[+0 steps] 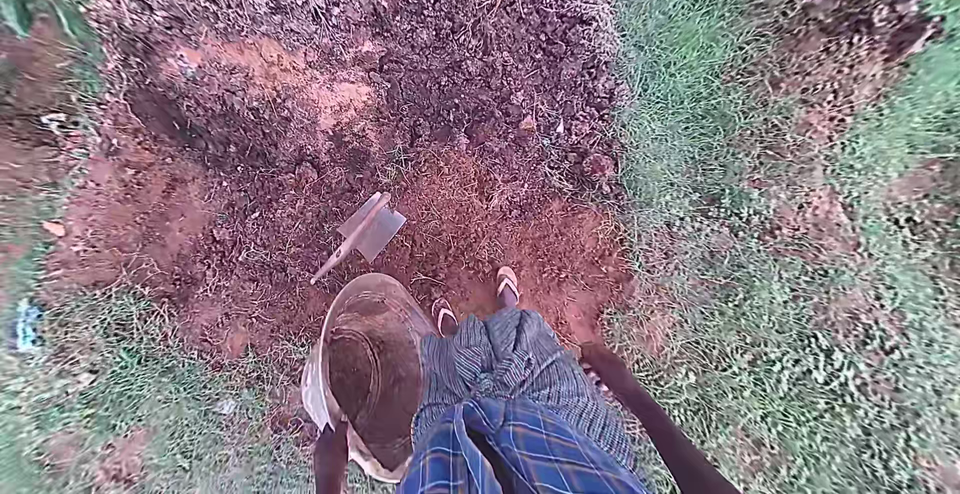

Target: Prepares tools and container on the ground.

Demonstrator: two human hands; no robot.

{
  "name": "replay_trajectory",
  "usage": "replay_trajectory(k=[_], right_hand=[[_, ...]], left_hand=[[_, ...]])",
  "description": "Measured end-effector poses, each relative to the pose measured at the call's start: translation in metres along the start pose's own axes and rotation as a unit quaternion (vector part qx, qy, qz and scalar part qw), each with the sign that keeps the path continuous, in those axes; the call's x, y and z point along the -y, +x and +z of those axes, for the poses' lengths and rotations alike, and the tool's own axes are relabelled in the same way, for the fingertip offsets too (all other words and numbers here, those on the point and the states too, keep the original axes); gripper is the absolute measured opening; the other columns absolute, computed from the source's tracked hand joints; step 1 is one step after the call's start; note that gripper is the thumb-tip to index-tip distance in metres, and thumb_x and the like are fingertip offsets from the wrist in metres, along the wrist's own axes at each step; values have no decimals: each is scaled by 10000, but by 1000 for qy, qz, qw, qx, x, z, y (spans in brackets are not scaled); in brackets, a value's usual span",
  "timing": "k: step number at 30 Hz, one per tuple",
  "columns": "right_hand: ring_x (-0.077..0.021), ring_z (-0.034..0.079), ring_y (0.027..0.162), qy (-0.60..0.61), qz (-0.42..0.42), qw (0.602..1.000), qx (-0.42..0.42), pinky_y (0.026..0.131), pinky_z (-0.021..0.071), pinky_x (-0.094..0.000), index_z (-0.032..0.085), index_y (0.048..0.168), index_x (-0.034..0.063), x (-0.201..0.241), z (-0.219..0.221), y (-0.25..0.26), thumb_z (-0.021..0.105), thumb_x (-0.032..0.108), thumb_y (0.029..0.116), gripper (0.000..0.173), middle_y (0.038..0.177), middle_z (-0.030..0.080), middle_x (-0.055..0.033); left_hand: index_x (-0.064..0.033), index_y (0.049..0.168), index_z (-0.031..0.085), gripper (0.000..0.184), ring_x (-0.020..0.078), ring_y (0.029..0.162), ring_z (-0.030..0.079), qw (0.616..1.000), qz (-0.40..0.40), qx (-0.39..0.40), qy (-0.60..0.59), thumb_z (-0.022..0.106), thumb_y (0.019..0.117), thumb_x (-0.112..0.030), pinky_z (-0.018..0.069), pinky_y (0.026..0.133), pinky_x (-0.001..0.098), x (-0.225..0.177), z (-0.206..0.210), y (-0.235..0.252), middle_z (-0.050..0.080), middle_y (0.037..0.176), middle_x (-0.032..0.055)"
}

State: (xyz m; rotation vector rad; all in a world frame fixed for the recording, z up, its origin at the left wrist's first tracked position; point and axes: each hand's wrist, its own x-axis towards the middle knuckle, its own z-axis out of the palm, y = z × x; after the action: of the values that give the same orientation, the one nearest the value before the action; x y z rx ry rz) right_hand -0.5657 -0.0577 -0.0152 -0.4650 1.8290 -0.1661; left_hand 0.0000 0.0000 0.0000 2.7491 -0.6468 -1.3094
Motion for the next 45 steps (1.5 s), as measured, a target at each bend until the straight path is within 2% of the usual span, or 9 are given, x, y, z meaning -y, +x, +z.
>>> replay_trajectory(k=[8,15,26,30,36,38,39,41,45], right_hand=[[-331,666,965,-102,-43,993,36,798,525,-503,517,1407,-9,91,-98,71,440,211,1112,377,1197,662,-248],[-262,664,838,-164,-35,985,33,708,527,-444,503,1399,11,126,-148,112,416,222,1116,364,1120,677,-208],[-295,679,920,-262,-46,961,73,759,534,-473,491,1440,42,165,-95,104,422,243,1115,389,1187,672,-213],[-304,680,933,-312,-36,946,82,766,537,-476,497,1436,41,169,-65,88,434,236,1112,383,1186,677,-212],[-273,675,875,-368,-69,924,77,745,543,-450,512,1418,19,181,-15,64,439,238,1112,383,1129,679,-210],[-329,637,990,-438,-115,889,70,861,497,-501,559,1388,-8,188,1,52,449,198,1109,364,1167,651,-259],[-393,626,1151,-478,-132,865,74,995,457,-553,566,1399,-19,193,6,50,451,172,1105,369,1262,638,-299],[-432,568,1273,-503,-148,845,104,1089,397,-568,531,1426,-53,199,13,51,440,130,1105,380,1343,591,-333],[-384,620,1153,-490,-140,850,134,1000,458,-531,551,1395,-46,228,19,66,459,121,1097,354,1279,621,-314]], left_hand=[[13,1376,583,457,457,1258,583,996,-75,-43,32,492,1084,-328,419,1069,640,-12,46,-81,632,1296,295],[31,1315,613,463,466,1200,607,978,-169,-93,-74,471,1091,-349,433,1024,659,10,92,-151,654,1223,305],[49,1369,532,466,449,1038,641,864,-333,-99,-365,451,1104,-325,524,862,622,94,197,-217,616,1209,340],[47,1378,528,475,465,1090,619,832,-392,-70,-386,453,1103,-334,506,884,639,112,218,-230,593,1251,347],[86,1356,532,474,474,1119,610,817,-430,-48,-382,474,1097,-306,501,918,629,130,229,-236,588,1254,364],[93,1338,545,470,482,1137,604,819,-432,-44,-374,476,1096,-304,489,938,637,132,230,-231,588,1255,366],[94,1333,551,479,482,1156,599,823,-432,-39,-366,472,1096,-315,479,957,636,130,228,-228,589,1261,364],[88,1355,546,498,485,1225,577,831,-430,-31,-352,470,1096,-330,461,1017,632,125,225,-220,576,1308,364],[69,1359,550,491,493,1209,579,842,-406,-56,-350,471,1095,-337,452,998,656,109,216,-196,586,1292,359]])
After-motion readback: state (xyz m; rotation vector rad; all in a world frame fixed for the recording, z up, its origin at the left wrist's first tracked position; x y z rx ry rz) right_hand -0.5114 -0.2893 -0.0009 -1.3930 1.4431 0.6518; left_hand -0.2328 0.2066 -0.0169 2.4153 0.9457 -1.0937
